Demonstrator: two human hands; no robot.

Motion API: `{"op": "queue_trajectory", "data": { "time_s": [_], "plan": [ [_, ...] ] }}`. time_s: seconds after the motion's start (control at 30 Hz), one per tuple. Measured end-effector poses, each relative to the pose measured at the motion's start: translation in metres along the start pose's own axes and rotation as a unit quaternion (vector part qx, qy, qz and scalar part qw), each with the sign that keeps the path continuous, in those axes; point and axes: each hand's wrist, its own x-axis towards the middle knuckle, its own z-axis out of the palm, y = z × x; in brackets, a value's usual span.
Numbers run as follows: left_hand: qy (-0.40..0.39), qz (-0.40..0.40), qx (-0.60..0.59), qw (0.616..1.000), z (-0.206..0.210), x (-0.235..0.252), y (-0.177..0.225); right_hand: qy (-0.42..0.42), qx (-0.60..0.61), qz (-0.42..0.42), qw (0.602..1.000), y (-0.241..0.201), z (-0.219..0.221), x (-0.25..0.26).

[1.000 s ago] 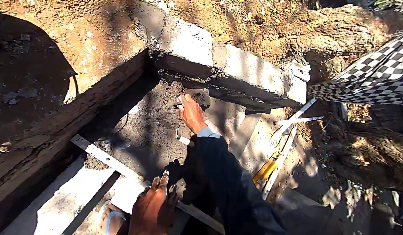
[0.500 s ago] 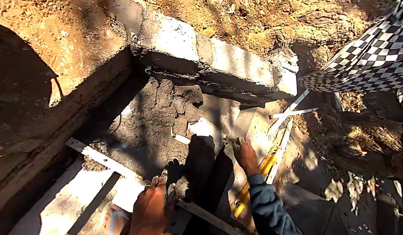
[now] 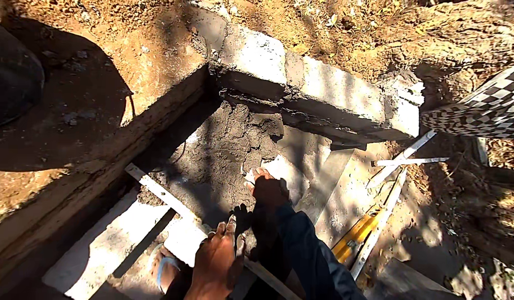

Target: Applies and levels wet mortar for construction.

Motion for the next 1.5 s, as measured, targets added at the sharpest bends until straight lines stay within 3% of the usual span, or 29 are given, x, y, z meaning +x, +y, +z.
{"op": "queue_trajectory", "data": {
  "time_s": [0.2,0.37,0.5,0.57,0.63,0.73,0.93,1.1,1.23,1.33,1.43,1.5],
  "plan": [
    [-0.016,-0.016,-0.007,1.000,-0.003,0.001,0.003,0.052,-0.053,-0.023,0.997,0.001,0.026,0.016],
    [-0.026,-0.032,-0.018,0.999,-0.004,0.004,-0.003,0.047,0.043,-0.052,0.997,-0.001,0.010,0.001],
    [0.004,-0.021,-0.014,1.000,-0.003,-0.004,-0.003,0.212,0.065,-0.015,0.975,0.032,-0.028,-0.008],
    [0.016,-0.018,-0.016,1.000,-0.004,-0.009,-0.005,0.261,0.018,-0.008,0.965,0.048,-0.053,0.008],
    [0.006,-0.020,-0.017,1.000,-0.004,-0.012,-0.004,0.225,-0.030,0.037,0.973,0.058,-0.066,0.039],
    [-0.011,-0.029,-0.008,0.999,0.000,-0.014,0.000,0.106,-0.081,0.116,0.984,0.056,-0.060,0.073],
    [-0.029,-0.035,-0.018,0.999,0.000,-0.014,0.004,0.070,-0.124,0.101,0.985,0.062,-0.094,0.026],
    [0.006,-0.022,-0.022,1.000,0.011,-0.022,0.002,-0.006,-0.144,0.125,0.982,0.052,-0.074,0.037],
    [0.018,-0.028,-0.052,0.998,0.013,-0.028,0.001,0.100,-0.157,0.087,0.979,0.053,-0.072,0.014],
    [0.030,-0.033,-0.060,0.997,0.016,-0.038,-0.004,0.096,-0.157,0.092,0.979,0.047,-0.072,0.017],
    [0.030,-0.047,-0.057,0.997,0.021,-0.044,-0.009,0.216,-0.168,0.005,0.962,0.016,-0.074,0.033],
    [0.003,-0.056,-0.046,0.997,0.025,-0.045,-0.009,0.224,-0.222,-0.015,0.949,-0.012,-0.085,0.063]
  ]
}}
